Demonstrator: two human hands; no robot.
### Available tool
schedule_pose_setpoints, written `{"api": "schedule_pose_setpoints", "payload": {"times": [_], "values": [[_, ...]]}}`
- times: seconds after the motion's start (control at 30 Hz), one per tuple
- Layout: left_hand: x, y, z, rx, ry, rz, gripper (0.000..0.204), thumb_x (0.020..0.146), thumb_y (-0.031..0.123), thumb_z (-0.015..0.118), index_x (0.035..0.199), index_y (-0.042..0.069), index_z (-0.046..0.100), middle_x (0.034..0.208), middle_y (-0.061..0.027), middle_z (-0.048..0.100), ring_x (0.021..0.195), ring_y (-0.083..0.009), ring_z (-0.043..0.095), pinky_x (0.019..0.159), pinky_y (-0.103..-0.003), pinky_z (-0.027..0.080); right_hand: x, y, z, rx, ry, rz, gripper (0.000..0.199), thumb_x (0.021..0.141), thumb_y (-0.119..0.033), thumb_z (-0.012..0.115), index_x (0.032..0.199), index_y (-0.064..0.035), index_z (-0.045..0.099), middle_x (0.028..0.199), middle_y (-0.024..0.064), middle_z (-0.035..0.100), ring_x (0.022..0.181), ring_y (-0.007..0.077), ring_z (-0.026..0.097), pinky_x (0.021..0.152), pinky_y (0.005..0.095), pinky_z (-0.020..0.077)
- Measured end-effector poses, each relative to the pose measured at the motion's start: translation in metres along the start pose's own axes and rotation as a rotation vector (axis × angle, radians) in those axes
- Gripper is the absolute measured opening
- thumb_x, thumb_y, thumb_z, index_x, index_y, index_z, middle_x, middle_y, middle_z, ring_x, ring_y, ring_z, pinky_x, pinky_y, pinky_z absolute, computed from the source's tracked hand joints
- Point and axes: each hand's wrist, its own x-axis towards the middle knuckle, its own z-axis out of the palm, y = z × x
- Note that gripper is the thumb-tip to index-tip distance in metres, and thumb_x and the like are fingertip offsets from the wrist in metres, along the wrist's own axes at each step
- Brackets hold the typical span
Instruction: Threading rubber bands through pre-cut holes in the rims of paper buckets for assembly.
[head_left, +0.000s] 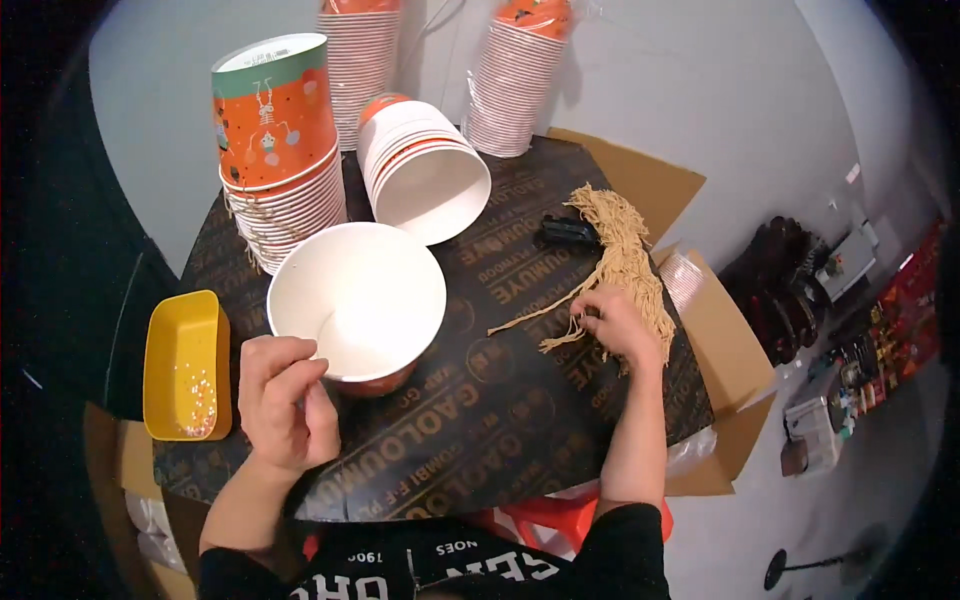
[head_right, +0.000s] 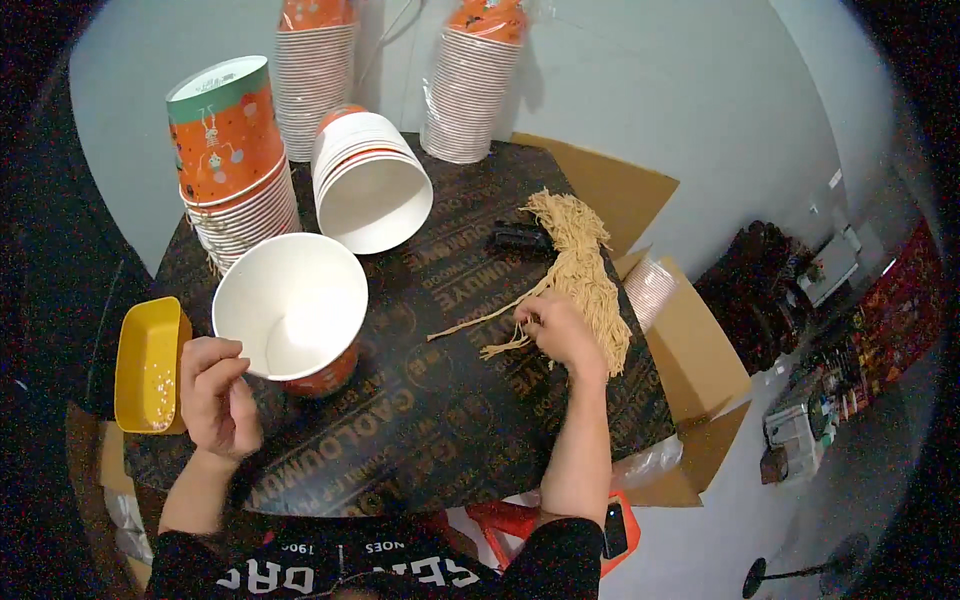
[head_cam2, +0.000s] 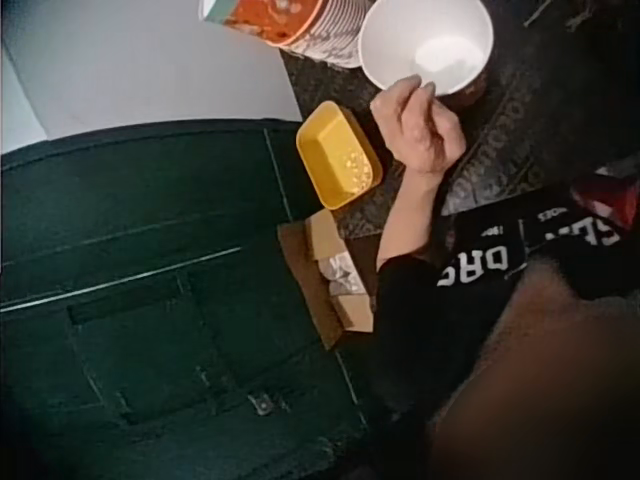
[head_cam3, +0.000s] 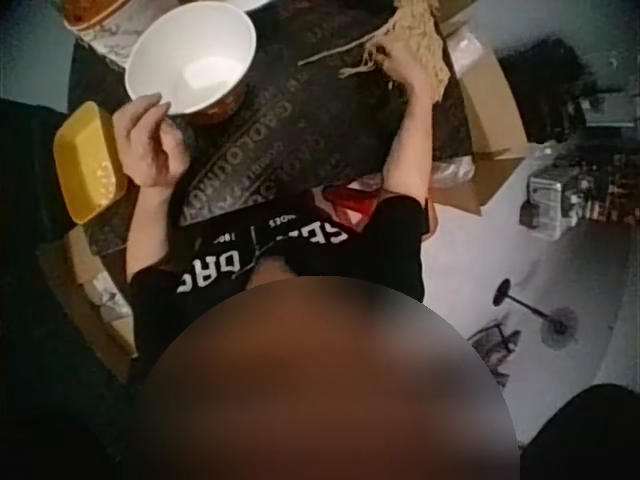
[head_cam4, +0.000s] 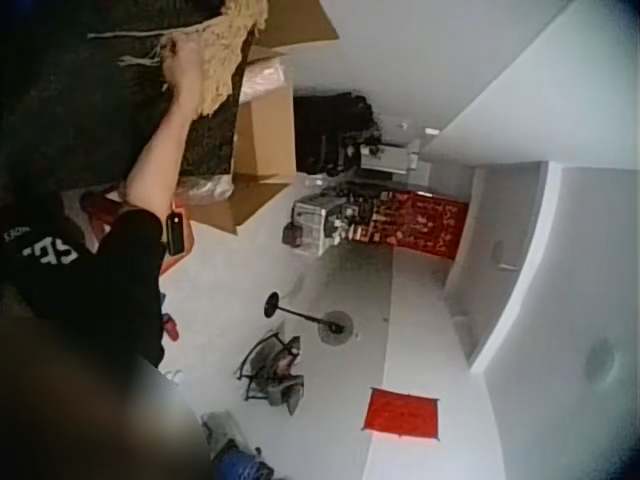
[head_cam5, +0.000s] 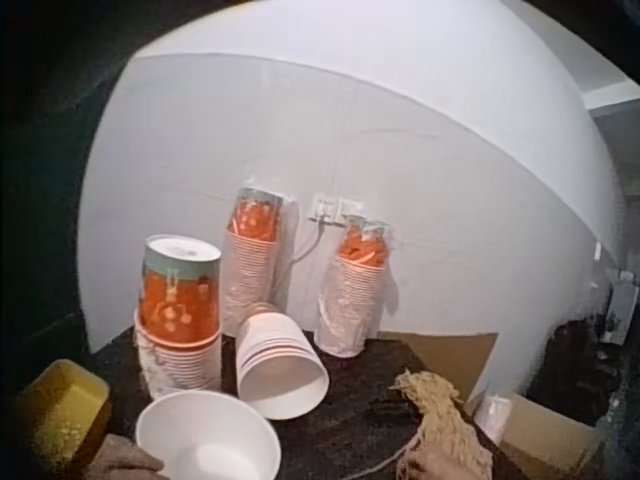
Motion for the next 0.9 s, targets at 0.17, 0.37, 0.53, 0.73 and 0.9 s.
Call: {"api": "schedule_pose_setpoints", "payload": {"times": [0.17,0.37,0.53,0.73,0.9], "values": [[0.001,-0.001,0.002,-0.025,-0.007,0.006,0.03,0.069,-0.008,0.055,0.098,-0.002,0.058,0.091,-0.0194,0.059,0.076,-0.0308,0.057,0.067,-0.037,0.048,0.002,-0.009,0.008,-0.219,-0.017,-0.048,0.018,0.07,-0.001,0.072,0.087,-0.0075,0.067,0.081,0.0126,0.059,0.085,0.0311,0.058,0.075,0.0408,0.0487],[0.0,-0.003,0.004,-0.032,-0.005,-0.014,0.03,0.069,-0.008,0.056,0.098,-0.001,0.058,0.091,-0.0189,0.06,0.075,-0.0308,0.058,0.064,-0.036,0.048,0.005,-0.019,0.009,-0.292,-0.06,-0.026,0.008,0.074,-0.003,0.064,0.08,-0.0074,0.065,0.085,0.0146,0.06,0.089,0.0336,0.057,0.078,0.0421,0.0491],[0.002,0.0,0.004,0.002,0.004,0.018,0.031,0.068,-0.007,0.056,0.097,0.001,0.057,0.09,-0.0176,0.059,0.075,-0.0302,0.057,0.065,-0.037,0.046,0.008,-0.021,0.015,-0.323,-0.077,-0.075,0.003,0.077,-0.004,0.061,0.076,-0.0057,0.063,0.083,0.0148,0.059,0.089,0.0336,0.056,0.076,0.0415,0.049],[0.007,0.001,0.008,0.064,-0.062,0.03,0.03,0.066,-0.001,0.06,0.096,0.002,0.057,0.09,-0.0167,0.058,0.077,-0.0312,0.055,0.076,-0.045,0.043,0.01,-0.021,0.03,-0.24,0.016,-0.195,0.007,0.077,-0.003,0.06,0.07,-0.0028,0.06,0.079,0.016,0.057,0.086,0.0349,0.055,0.074,0.042,0.0471],[0.007,-0.01,0.008,0.156,-0.154,-0.03,0.023,0.067,0.005,0.065,0.088,0.003,0.057,0.09,-0.0129,0.058,0.086,-0.0307,0.056,0.093,-0.049,0.038,0.019,-0.077,0.038,0.117,0.104,-0.525,0.009,0.079,-0.002,0.062,0.083,-0.0052,0.054,0.084,0.0125,0.051,0.084,0.0334,0.049,0.075,0.0408,0.0418]]}}
